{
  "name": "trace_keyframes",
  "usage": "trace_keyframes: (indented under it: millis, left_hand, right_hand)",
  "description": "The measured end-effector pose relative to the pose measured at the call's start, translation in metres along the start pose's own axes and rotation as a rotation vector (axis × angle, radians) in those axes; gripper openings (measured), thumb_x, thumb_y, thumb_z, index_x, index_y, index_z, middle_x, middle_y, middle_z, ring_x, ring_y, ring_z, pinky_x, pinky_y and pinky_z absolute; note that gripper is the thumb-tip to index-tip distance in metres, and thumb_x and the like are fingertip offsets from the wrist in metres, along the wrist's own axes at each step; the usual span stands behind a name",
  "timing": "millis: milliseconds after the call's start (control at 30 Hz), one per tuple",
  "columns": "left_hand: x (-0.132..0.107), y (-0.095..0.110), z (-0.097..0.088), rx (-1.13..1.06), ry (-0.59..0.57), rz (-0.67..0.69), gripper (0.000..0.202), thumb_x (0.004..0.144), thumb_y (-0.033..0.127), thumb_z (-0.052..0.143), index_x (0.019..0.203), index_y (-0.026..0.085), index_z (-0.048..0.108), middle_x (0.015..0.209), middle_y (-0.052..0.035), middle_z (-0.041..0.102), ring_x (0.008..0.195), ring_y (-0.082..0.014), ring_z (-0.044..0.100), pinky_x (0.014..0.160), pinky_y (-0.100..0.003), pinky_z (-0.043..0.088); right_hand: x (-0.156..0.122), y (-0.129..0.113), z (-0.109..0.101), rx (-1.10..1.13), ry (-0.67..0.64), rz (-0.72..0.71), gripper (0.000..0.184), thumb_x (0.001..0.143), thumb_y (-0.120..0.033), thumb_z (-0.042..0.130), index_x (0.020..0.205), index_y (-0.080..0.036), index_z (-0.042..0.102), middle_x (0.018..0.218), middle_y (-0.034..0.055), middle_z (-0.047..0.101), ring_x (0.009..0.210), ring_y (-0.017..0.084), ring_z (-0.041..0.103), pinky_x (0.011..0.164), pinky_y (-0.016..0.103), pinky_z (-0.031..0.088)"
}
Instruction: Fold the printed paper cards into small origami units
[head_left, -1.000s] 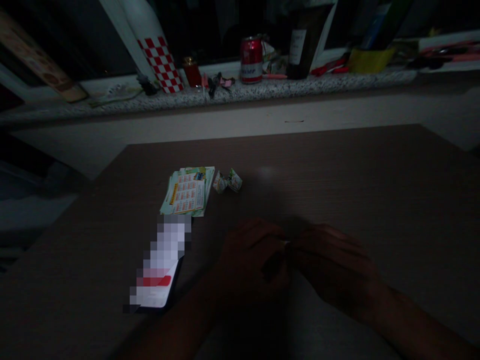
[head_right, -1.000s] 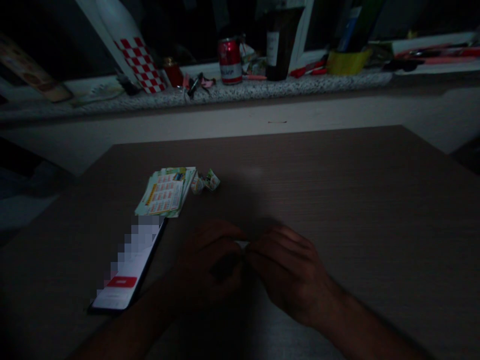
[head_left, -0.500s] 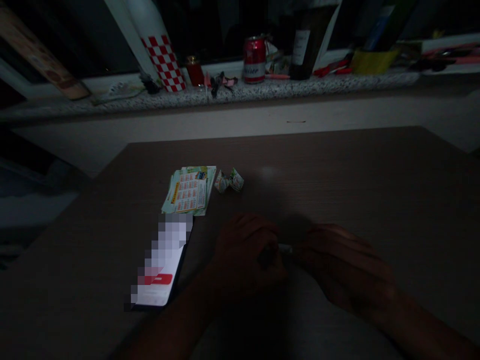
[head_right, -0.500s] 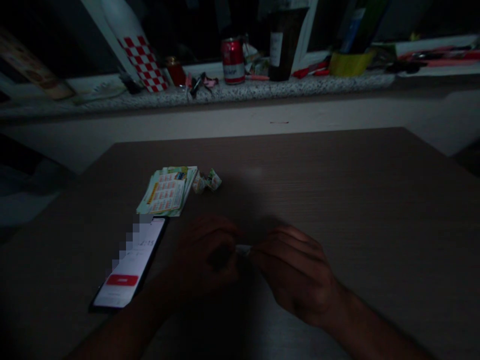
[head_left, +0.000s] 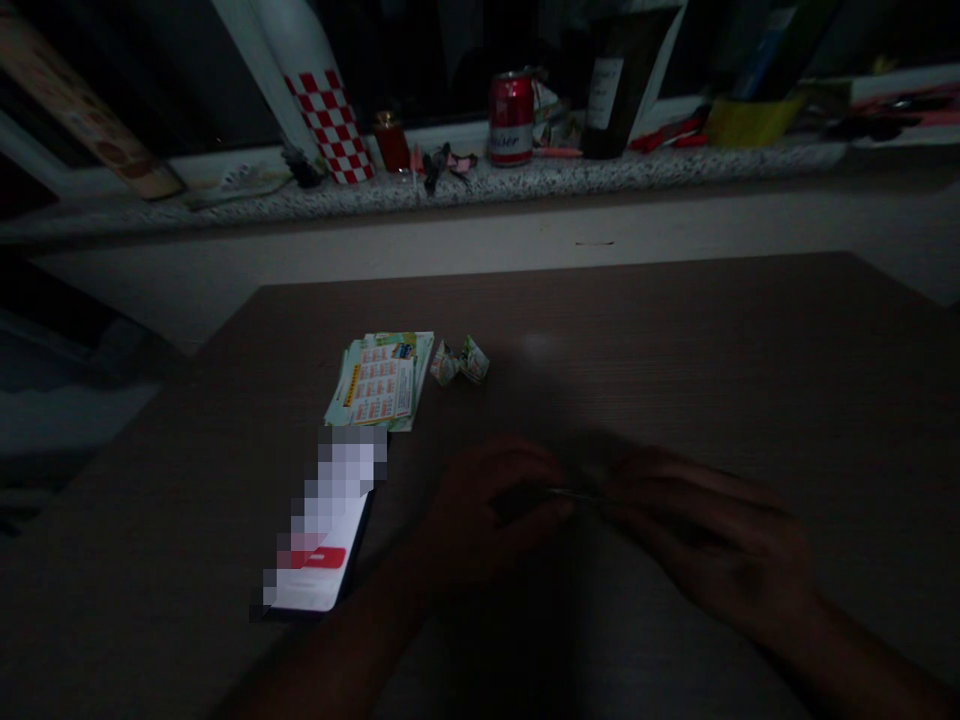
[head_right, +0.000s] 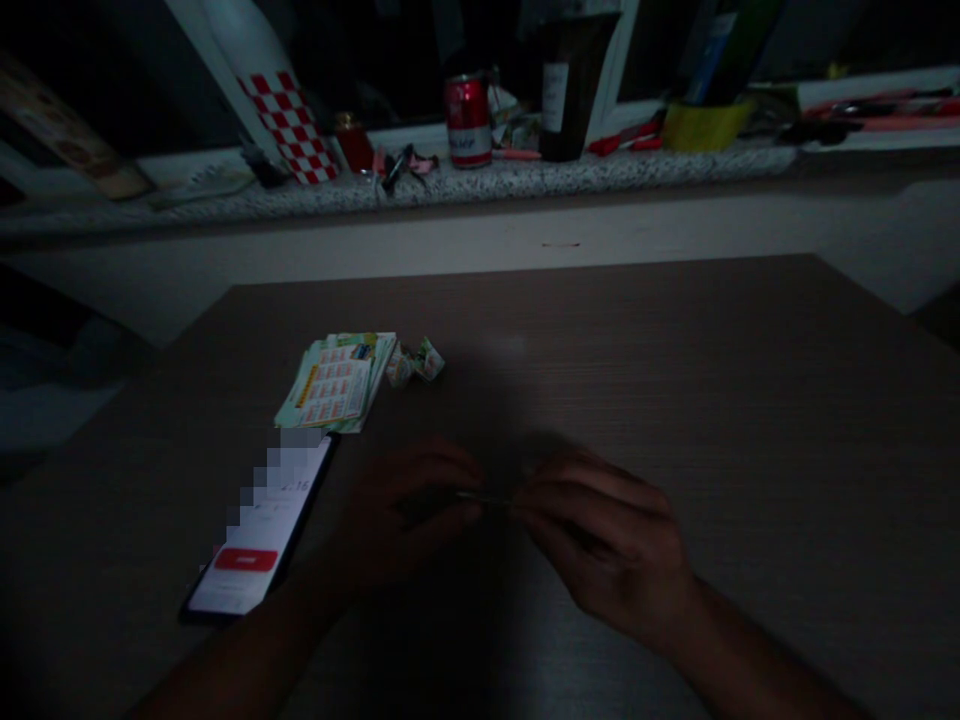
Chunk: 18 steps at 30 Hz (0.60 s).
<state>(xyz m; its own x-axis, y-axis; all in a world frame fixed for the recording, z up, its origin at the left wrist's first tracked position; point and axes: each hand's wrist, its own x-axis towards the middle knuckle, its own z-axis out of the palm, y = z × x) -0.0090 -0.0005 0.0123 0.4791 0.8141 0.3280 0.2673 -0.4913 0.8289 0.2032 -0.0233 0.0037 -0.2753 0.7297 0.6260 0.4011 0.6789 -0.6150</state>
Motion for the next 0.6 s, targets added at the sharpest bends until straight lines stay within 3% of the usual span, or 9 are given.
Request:
trace_keyframes:
  millis: [133, 400, 600]
  left_hand:
    - [0.001, -0.001, 0.003, -0.132, -0.015, -0.135, 0.010, 0.084, 0.022, 0.065, 0.079, 0.015, 0.070, 0.074, -0.0024, 0.066, 0.070, -0.0125, 0.062, 0.065, -0.023, 0.046]
    - [-0.002, -0.001, 0.004, -0.238, -0.057, -0.271, 0.016, 0.082, 0.027, 0.067, 0.075, 0.013, 0.072, 0.067, -0.0007, 0.063, 0.061, -0.0092, 0.055, 0.055, -0.019, 0.039]
    - [-0.001, 0.001, 0.011, -0.303, -0.013, -0.424, 0.016, 0.082, 0.029, 0.066, 0.079, 0.014, 0.070, 0.072, -0.0018, 0.067, 0.067, -0.0121, 0.060, 0.061, -0.021, 0.044]
  right_hand:
    - [-0.001, 0.001, 0.000, 0.081, -0.035, 0.131, 0.013, 0.078, -0.008, 0.069, 0.084, -0.020, 0.068, 0.080, 0.0035, 0.073, 0.073, 0.016, 0.071, 0.062, 0.023, 0.057]
    - [0.000, 0.003, 0.003, 0.153, -0.106, 0.281, 0.008, 0.078, -0.015, 0.070, 0.081, -0.022, 0.071, 0.072, -0.0013, 0.075, 0.062, 0.013, 0.071, 0.055, 0.018, 0.055]
    - [0.002, 0.003, 0.004, 0.261, -0.108, 0.410, 0.006, 0.081, -0.019, 0.069, 0.075, -0.020, 0.072, 0.068, -0.0002, 0.075, 0.059, 0.012, 0.069, 0.055, 0.018, 0.054]
